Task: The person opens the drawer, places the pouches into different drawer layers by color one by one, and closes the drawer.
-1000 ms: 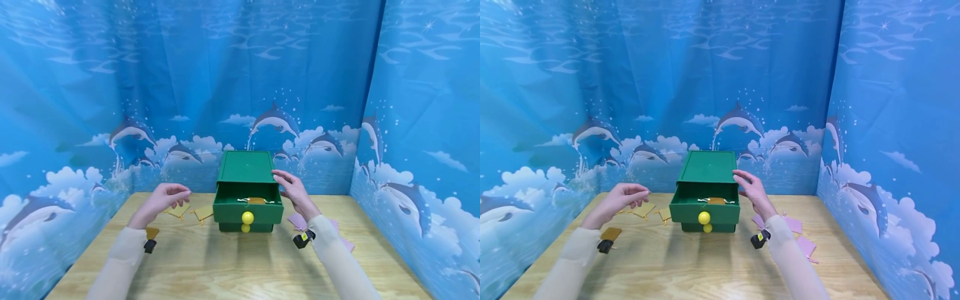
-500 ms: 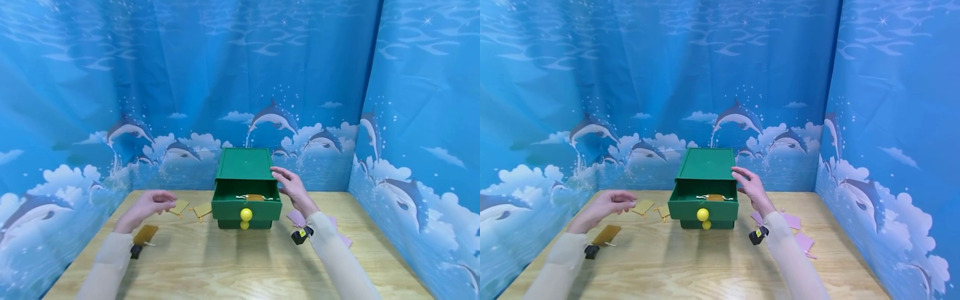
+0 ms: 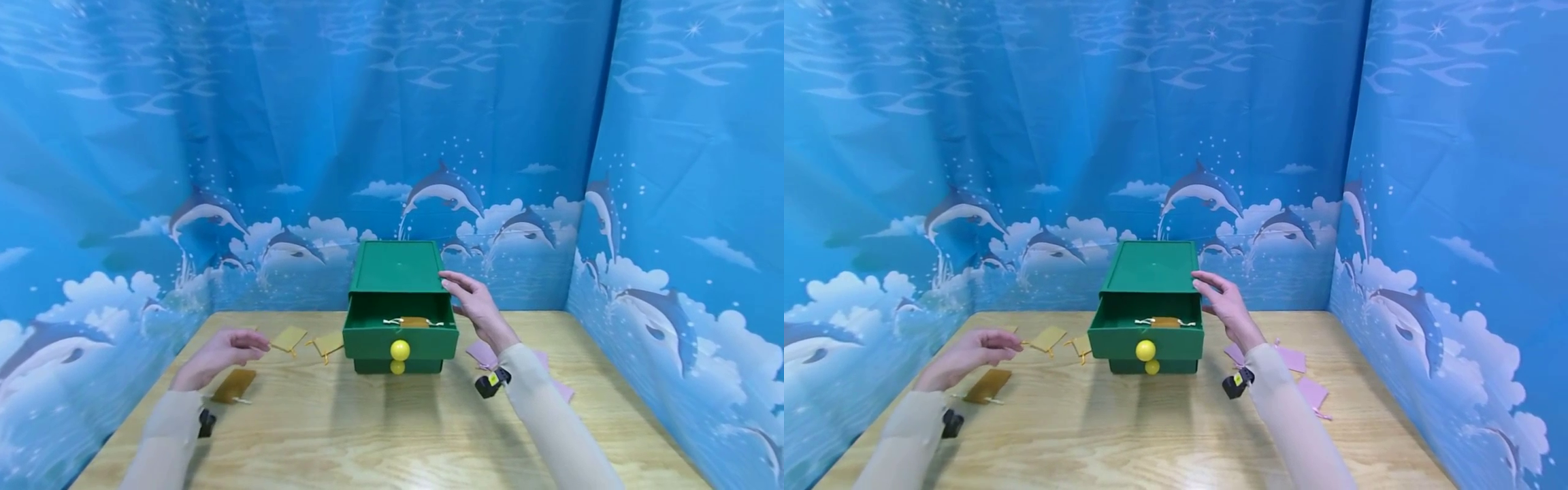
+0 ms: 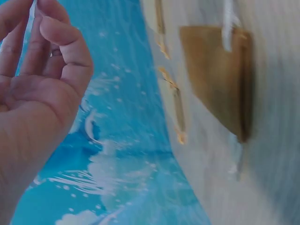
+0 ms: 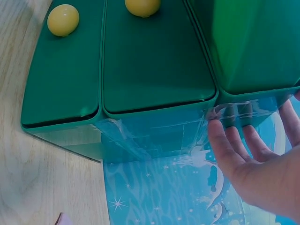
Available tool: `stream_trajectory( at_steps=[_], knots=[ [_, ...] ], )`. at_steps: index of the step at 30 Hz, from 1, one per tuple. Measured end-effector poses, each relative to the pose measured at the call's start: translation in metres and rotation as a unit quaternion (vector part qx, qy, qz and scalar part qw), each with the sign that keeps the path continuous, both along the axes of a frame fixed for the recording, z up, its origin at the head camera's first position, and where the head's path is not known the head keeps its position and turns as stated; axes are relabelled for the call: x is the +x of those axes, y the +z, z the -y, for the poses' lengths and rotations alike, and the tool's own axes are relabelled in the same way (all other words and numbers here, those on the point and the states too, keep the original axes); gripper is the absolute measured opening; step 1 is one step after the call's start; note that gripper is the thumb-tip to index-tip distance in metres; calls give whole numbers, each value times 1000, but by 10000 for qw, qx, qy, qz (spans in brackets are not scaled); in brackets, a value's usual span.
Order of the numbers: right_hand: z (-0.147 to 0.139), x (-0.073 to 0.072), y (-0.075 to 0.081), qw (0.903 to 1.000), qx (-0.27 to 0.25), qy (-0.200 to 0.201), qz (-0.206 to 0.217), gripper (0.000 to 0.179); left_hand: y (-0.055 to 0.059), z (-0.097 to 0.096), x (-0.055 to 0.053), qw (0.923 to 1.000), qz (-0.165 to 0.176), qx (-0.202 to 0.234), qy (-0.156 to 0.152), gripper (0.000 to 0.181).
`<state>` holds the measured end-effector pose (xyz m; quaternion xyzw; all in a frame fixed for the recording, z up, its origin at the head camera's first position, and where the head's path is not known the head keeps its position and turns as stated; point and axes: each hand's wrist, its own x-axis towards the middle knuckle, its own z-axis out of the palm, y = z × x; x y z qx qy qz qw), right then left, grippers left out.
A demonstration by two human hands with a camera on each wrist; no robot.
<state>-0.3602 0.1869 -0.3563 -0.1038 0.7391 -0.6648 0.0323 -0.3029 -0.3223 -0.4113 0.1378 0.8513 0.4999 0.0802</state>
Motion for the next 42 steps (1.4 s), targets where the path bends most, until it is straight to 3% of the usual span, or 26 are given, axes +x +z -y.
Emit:
stream_trajectory(
  at_steps=[12,22,30,36,42],
  knots=[
    [1,-1,0,10000,5,14,-29,50,-20,21,-2,9997,186,-81,-153,43],
    [1,2,3,10000,-31,24,6,51,-28,31,2,9987,476,-112,108,48],
    [1,1,1,10000,-72,60,13,50,-34,44,3,9982,389,-204,-400,49],
    [1,3,3,10000,-66,-2,-8,51,-37,50,2,9969,457,-302,-556,55],
    [2,3,3,10000,-77,15,-29,51,-37,53,1,9937,269,-674,-855,55]
  ],
)
